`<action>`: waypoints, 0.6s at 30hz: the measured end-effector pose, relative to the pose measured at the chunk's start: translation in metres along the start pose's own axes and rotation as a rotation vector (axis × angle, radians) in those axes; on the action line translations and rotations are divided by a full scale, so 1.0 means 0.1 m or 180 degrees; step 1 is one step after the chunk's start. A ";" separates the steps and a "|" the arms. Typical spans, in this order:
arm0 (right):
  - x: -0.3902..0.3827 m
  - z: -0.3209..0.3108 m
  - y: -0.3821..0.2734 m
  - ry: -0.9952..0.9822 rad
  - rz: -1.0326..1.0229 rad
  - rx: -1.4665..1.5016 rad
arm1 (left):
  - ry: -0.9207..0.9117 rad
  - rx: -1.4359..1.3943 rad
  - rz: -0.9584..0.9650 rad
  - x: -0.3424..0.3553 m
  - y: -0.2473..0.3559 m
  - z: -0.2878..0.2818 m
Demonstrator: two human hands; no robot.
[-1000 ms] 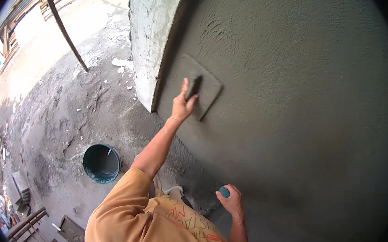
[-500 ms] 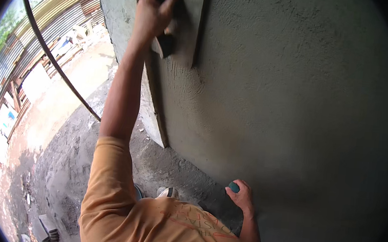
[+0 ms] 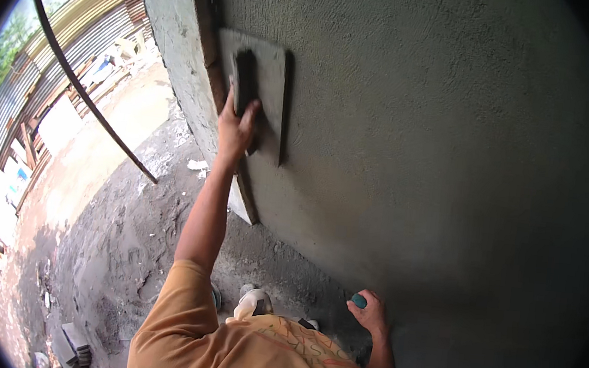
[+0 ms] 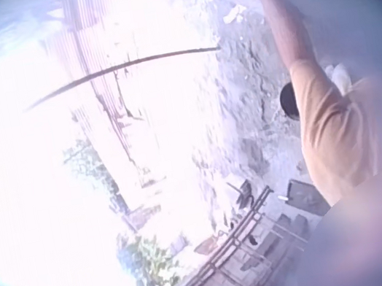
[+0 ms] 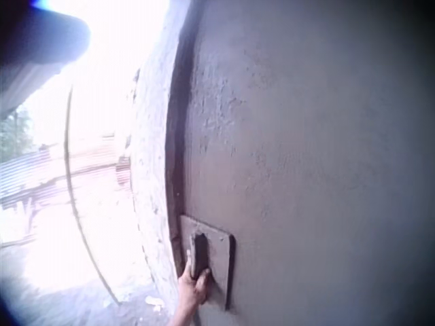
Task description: The person smooths a layer of wet plaster on a wall using a hand trowel, occasionally dipping a sponge into a bucket of water and wiping the surface to refine the finish.
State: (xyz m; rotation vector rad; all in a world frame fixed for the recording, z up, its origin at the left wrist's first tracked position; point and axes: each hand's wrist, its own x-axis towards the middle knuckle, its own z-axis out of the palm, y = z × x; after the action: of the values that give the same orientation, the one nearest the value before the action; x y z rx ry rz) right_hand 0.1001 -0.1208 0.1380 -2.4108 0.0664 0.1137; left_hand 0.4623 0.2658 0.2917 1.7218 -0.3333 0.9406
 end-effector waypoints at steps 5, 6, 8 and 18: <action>-0.06 0.11 -0.03 -0.0282 -0.0026 -0.0217 | -0.0282 -0.0092 -0.0706 -1.29 -0.80 -0.05; -0.03 0.13 -0.05 -0.0200 -0.0110 -0.0245 | -0.0237 -0.0055 -0.0534 -1.21 -0.80 -0.03; 0.06 0.15 -0.07 -0.0119 -0.0211 -0.0256 | -0.0153 -0.0025 -0.0216 -0.89 -0.83 0.05; 0.48 0.01 -0.49 0.0258 -0.0450 0.0234 | -0.0115 -0.0431 0.0695 2.77 2.35 -0.33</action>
State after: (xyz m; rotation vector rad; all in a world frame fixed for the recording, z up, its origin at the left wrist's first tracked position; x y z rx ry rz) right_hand 0.1517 -0.0844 0.1642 -2.3379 -0.0616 -0.0505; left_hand 0.4780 0.2726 0.6558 1.6015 -0.6051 1.0203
